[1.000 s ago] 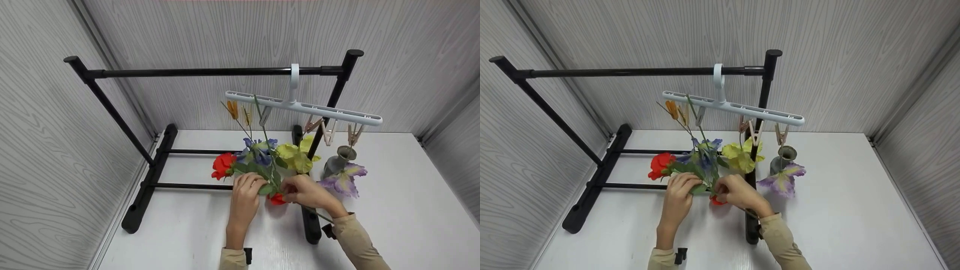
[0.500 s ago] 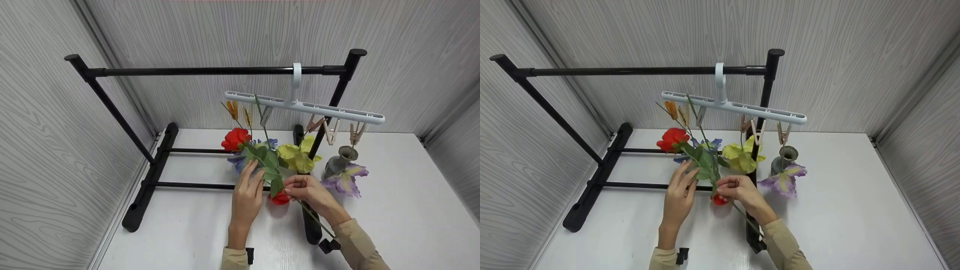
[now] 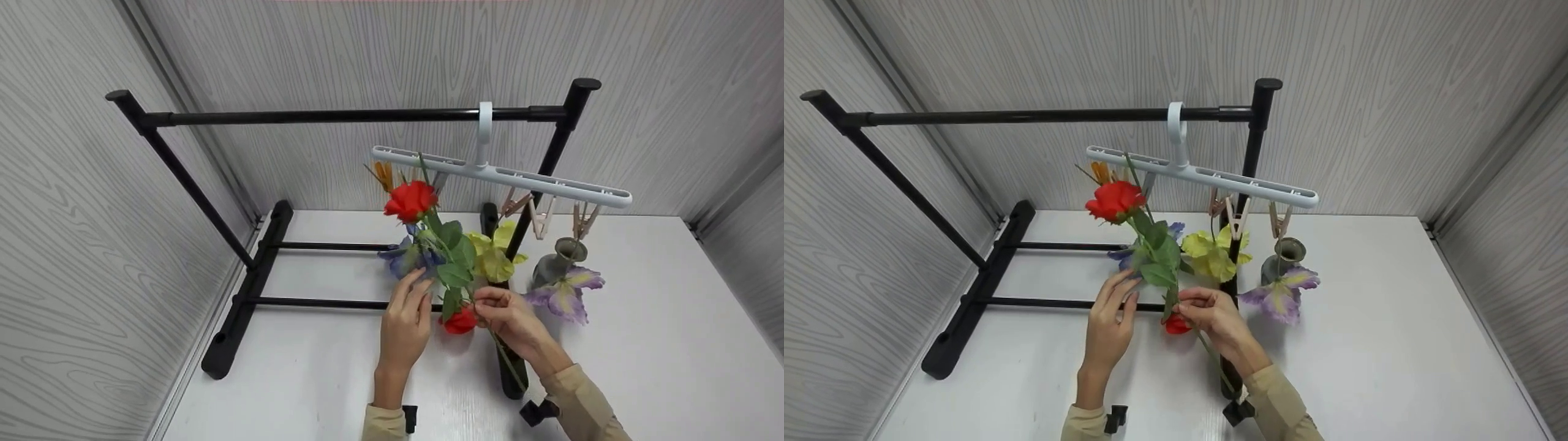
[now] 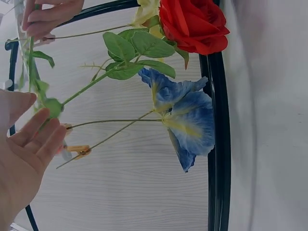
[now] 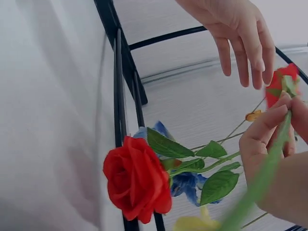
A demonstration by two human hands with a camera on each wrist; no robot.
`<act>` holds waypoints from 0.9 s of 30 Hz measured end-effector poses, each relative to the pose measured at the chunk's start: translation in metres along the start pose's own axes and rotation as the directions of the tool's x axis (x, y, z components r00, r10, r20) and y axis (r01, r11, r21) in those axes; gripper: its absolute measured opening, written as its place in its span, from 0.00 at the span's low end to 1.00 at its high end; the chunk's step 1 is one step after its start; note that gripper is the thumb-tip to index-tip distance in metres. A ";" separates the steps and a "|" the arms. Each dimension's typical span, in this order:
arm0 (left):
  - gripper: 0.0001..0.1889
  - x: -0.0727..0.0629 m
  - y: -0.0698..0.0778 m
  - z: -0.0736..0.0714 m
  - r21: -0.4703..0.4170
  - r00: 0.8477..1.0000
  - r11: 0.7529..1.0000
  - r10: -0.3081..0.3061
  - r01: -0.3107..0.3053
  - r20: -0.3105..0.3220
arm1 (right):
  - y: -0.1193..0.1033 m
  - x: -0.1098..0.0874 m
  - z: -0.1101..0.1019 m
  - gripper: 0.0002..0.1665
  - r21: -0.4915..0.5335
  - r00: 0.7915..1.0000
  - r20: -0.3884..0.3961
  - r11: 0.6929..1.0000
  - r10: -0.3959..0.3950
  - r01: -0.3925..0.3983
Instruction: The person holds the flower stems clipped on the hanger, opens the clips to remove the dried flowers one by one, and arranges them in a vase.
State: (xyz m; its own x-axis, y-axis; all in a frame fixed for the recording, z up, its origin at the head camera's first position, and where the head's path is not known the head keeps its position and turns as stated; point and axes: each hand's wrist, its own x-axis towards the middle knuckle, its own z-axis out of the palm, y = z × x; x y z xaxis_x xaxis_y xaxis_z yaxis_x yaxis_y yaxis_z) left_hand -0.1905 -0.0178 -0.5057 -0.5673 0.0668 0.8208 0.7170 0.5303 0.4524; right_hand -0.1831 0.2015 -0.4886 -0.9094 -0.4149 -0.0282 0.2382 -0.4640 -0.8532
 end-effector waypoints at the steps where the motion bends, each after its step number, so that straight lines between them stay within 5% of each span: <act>1: 0.12 0.000 0.000 0.000 -0.008 1.000 1.000 -0.004 0.004 0.004 | 0.001 -0.001 -0.003 0.17 0.036 1.000 0.020 0.999 -0.004 0.004; 7: 0.08 0.000 0.001 0.001 -0.038 1.000 0.999 -0.008 0.009 0.023 | 0.005 -0.007 -0.015 0.18 0.261 0.999 0.042 0.965 -0.002 -0.009; 12: 0.06 -0.001 0.001 0.001 -0.029 0.999 0.999 -0.016 0.017 0.037 | 0.006 -0.008 -0.016 0.13 0.473 0.992 -0.118 0.881 0.033 0.027; 17: 0.06 -0.001 0.000 0.002 -0.010 0.997 0.999 -0.037 0.038 0.062 | 0.005 -0.005 -0.015 0.13 0.569 0.966 -0.250 0.816 0.061 0.096; 23: 0.06 -0.003 0.002 0.003 0.000 0.994 0.999 -0.053 0.053 0.092 | 0.003 -0.006 -0.022 0.18 0.642 0.993 -0.118 0.764 0.004 0.073; 27: 0.06 -0.002 0.001 0.003 0.004 0.989 0.997 -0.082 0.082 0.120 | 0.001 -0.002 -0.026 0.19 0.584 0.994 -0.110 0.808 -0.026 0.086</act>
State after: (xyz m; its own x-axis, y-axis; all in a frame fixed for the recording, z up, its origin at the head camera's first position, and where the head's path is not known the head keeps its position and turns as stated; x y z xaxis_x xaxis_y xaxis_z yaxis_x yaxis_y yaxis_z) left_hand -0.1895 -0.0147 -0.5079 -0.6690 0.1240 0.7329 0.6662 0.5373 0.5172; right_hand -0.1895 0.2223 -0.5023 -0.9473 -0.3141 -0.0633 0.3134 -0.8670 -0.3875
